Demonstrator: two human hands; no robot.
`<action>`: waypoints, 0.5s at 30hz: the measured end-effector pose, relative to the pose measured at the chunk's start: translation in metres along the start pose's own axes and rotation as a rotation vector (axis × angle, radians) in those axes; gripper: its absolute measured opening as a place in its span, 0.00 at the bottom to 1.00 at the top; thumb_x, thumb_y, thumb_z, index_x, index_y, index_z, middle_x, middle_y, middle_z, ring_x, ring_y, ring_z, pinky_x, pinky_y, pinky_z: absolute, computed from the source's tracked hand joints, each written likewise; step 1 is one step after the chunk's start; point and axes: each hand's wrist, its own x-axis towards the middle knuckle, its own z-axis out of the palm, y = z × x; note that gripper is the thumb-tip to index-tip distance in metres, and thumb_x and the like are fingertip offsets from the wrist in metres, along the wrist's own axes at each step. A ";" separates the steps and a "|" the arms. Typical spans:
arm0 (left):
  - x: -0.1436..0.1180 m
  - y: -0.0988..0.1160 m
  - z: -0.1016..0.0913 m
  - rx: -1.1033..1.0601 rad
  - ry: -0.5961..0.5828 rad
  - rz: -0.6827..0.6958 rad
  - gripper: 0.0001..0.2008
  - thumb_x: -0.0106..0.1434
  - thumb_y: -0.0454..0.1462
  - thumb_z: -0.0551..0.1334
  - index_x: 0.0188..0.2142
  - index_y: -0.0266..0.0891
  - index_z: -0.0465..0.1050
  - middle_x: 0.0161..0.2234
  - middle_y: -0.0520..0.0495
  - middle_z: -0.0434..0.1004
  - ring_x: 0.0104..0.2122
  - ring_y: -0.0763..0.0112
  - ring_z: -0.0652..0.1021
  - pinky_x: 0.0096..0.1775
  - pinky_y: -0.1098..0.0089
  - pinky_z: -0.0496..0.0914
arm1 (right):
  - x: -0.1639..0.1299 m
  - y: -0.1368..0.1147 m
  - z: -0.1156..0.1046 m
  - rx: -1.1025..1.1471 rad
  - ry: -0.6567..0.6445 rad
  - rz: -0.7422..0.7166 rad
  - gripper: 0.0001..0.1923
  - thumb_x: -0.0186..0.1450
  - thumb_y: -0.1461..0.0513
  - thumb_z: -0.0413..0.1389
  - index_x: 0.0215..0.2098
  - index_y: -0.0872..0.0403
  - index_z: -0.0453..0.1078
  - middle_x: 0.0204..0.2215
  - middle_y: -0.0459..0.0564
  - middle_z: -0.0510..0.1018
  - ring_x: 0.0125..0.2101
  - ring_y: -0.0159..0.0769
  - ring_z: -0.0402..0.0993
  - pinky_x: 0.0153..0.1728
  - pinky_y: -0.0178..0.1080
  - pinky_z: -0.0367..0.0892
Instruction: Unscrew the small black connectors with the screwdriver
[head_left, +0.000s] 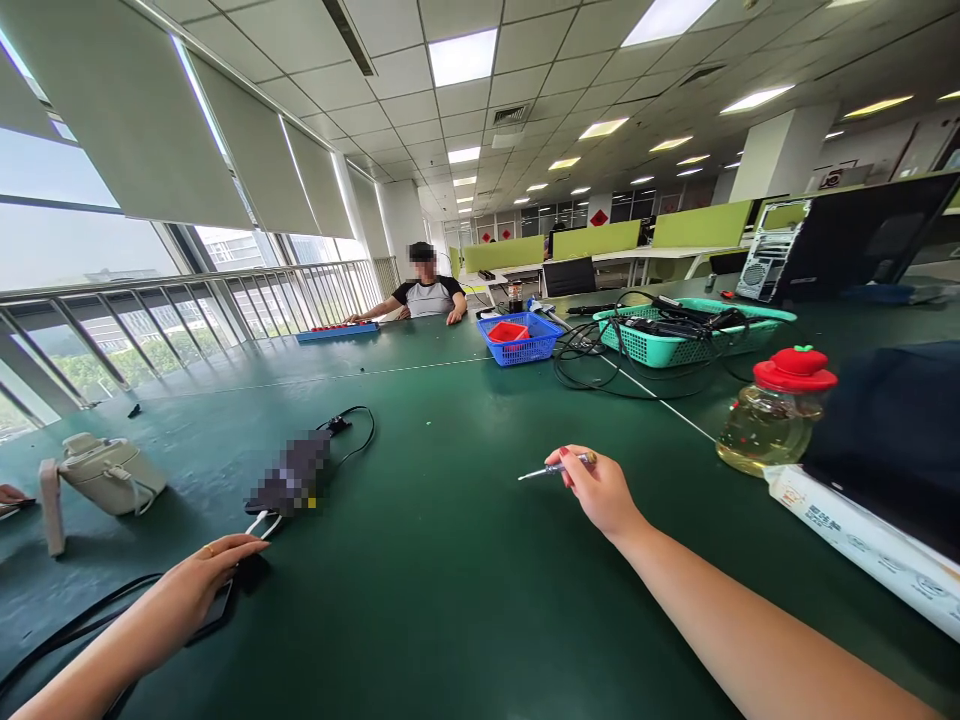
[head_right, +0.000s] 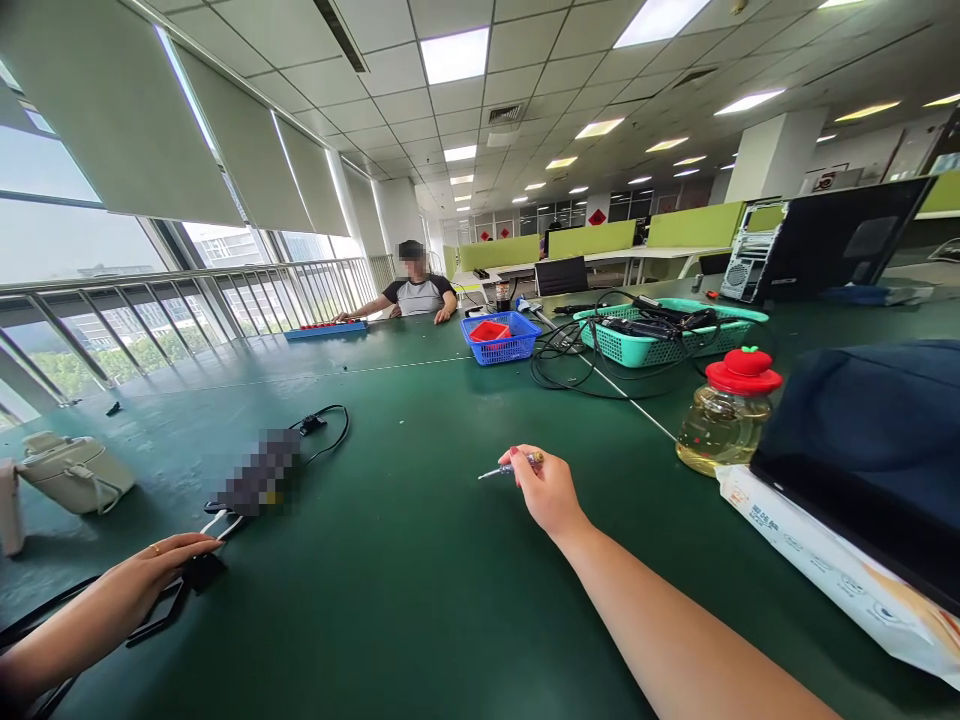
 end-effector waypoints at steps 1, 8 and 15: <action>0.000 0.002 -0.003 -0.013 -0.032 0.001 0.23 0.63 0.41 0.49 0.49 0.44 0.79 0.52 0.45 0.78 0.47 0.63 0.80 0.49 0.69 0.74 | 0.000 0.000 0.000 -0.001 0.001 -0.001 0.23 0.62 0.45 0.52 0.28 0.56 0.75 0.17 0.45 0.64 0.19 0.31 0.59 0.19 0.35 0.54; 0.001 0.012 -0.015 -0.074 -0.156 0.006 0.24 0.63 0.41 0.49 0.52 0.42 0.77 0.55 0.42 0.75 0.51 0.59 0.79 0.53 0.66 0.72 | 0.000 -0.001 0.001 -0.015 0.002 -0.014 0.24 0.63 0.45 0.52 0.28 0.55 0.75 0.17 0.46 0.65 0.19 0.32 0.59 0.19 0.35 0.55; -0.002 0.003 -0.001 -0.102 -0.119 -0.002 0.23 0.63 0.43 0.50 0.50 0.45 0.78 0.55 0.46 0.76 0.51 0.58 0.78 0.54 0.64 0.71 | -0.001 -0.004 0.000 -0.005 -0.007 -0.015 0.25 0.62 0.43 0.52 0.28 0.55 0.75 0.17 0.45 0.65 0.19 0.32 0.59 0.19 0.35 0.55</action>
